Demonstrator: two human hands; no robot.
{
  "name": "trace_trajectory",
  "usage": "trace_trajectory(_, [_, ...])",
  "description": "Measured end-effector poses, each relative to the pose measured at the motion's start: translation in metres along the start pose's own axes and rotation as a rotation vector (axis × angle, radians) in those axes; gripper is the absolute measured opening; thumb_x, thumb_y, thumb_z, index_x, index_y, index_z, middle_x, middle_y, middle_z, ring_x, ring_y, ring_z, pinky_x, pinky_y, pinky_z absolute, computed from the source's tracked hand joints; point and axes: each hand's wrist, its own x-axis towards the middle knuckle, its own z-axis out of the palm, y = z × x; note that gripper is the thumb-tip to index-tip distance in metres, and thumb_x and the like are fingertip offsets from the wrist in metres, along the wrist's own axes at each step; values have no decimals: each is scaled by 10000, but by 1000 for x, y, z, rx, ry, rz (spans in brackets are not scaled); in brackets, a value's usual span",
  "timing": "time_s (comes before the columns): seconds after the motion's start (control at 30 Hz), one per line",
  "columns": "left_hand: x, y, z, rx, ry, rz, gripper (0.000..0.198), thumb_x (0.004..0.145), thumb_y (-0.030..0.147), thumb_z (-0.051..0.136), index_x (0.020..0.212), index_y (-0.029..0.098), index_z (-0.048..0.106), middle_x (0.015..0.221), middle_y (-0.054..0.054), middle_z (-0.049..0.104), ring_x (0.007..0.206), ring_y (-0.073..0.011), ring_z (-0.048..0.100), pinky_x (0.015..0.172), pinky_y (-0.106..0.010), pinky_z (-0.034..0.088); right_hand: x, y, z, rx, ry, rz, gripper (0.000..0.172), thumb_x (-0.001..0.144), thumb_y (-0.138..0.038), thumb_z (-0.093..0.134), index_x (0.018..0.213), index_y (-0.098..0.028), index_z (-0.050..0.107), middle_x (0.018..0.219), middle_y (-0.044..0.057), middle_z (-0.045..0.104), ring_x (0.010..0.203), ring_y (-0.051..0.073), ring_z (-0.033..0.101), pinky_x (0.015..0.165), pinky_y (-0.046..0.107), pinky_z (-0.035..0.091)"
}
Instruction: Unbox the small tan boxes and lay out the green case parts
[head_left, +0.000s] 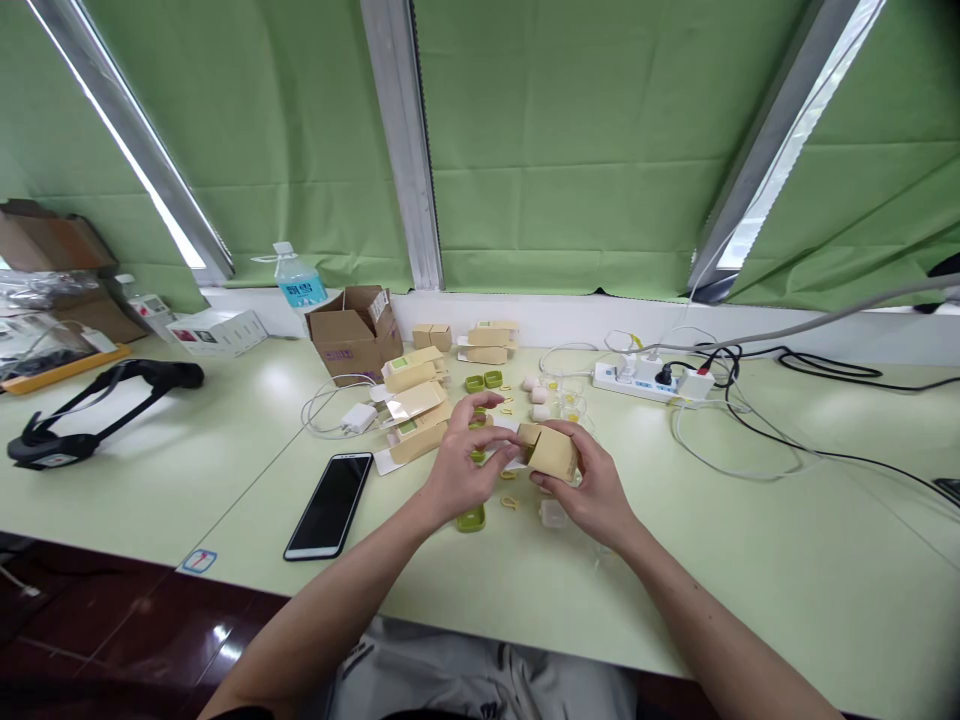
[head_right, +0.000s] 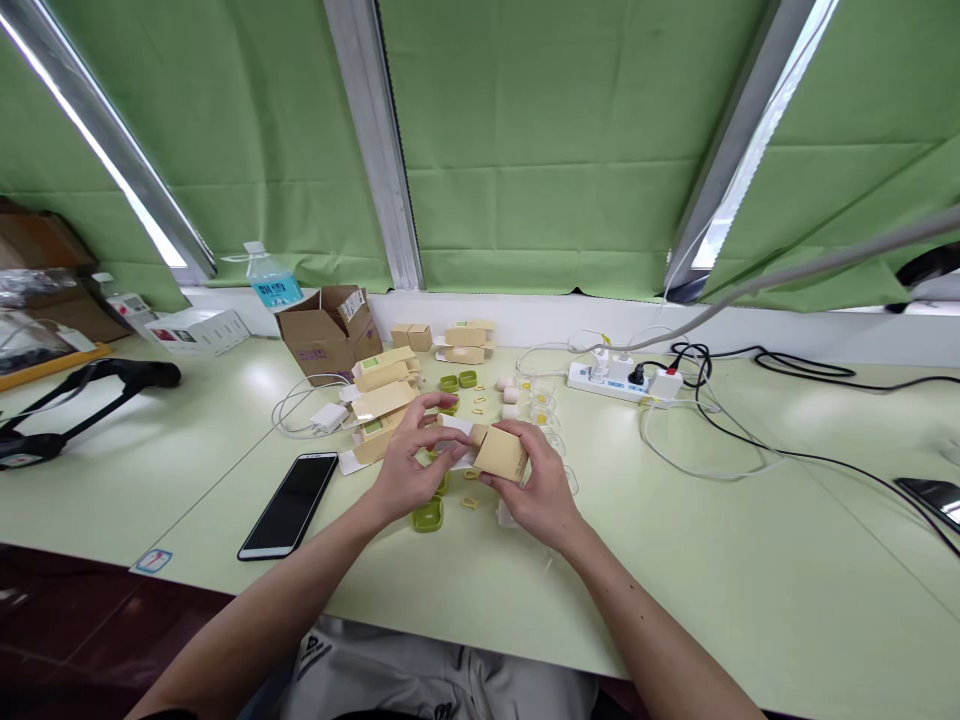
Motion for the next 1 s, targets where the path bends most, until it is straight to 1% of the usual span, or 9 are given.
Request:
trace_trajectory(0.1, [0,0,-1,-10,4,29,264,945,235,741,1194,285,812,1426,-116,575,1336,-305,583,1095,-497,539,0,-1,0,-12,-2,-28,504,857,-357,826,1317,-314,624,1341,87,684,1207,312,666,1007,474,564])
trace_trajectory(0.2, [2,1,-1,-58,49,81,176,923,201,761,1064,268,842,1375,-113,580,1321,-294,586,1098,-488,545,0,-3,-1,-26,-4,-49,503,862,-344,824,1320,-318,618,1335,81,680,1211,305,657,1016,473,554])
trace_trajectory(0.3, [3,2,-2,-32,26,150,122,918,182,769,915,267,856,1347,-101,621,1316,-298,574,1127,-522,513,0,-4,-1,-31,-1,-61,500,863,-333,818,1320,-313,615,1335,86,677,1207,308,656,1006,473,557])
trace_trajectory(0.37, [4,3,-3,27,9,180,135,920,187,774,925,288,864,1360,-90,666,1332,-313,550,1138,-560,485,0,-4,-1,-39,11,-73,496,861,-327,816,1315,-308,616,1328,91,679,1204,313,657,998,476,560])
trace_trajectory(0.5, [4,3,-4,67,75,217,204,903,182,787,1063,291,851,1395,-94,690,1329,-326,534,1122,-585,482,0,-4,-1,-48,44,-104,510,860,-316,824,1319,-308,602,1311,89,685,1195,311,664,1006,483,557])
trace_trajectory(0.6, [3,2,-4,70,65,197,294,895,186,788,1168,289,823,1397,-96,687,1319,-327,538,1126,-585,481,1,-3,-1,-61,53,-125,521,860,-300,822,1329,-315,594,1323,81,683,1213,309,659,1016,482,553])
trace_trajectory(0.73, [4,1,-6,62,-50,90,355,877,211,820,1224,281,809,1464,-98,645,1376,-339,507,1166,-581,463,1,-2,-1,-88,52,-143,531,860,-280,815,1339,-320,589,1327,80,681,1219,314,653,1007,489,558])
trace_trajectory(0.9, [7,-4,-5,33,-143,7,194,909,179,787,1033,306,866,1413,-67,679,1348,-316,536,1149,-560,490,-2,-1,0,-164,-2,-211,536,889,-326,812,1366,-330,569,1329,90,683,1230,329,631,1019,528,550])
trace_trajectory(1.0, [8,-7,-3,2,-137,25,221,924,141,756,949,325,876,1365,-51,709,1338,-303,535,1130,-553,507,-3,2,1,-199,-33,-233,561,895,-340,809,1390,-327,546,1342,101,676,1242,342,621,1028,550,545])
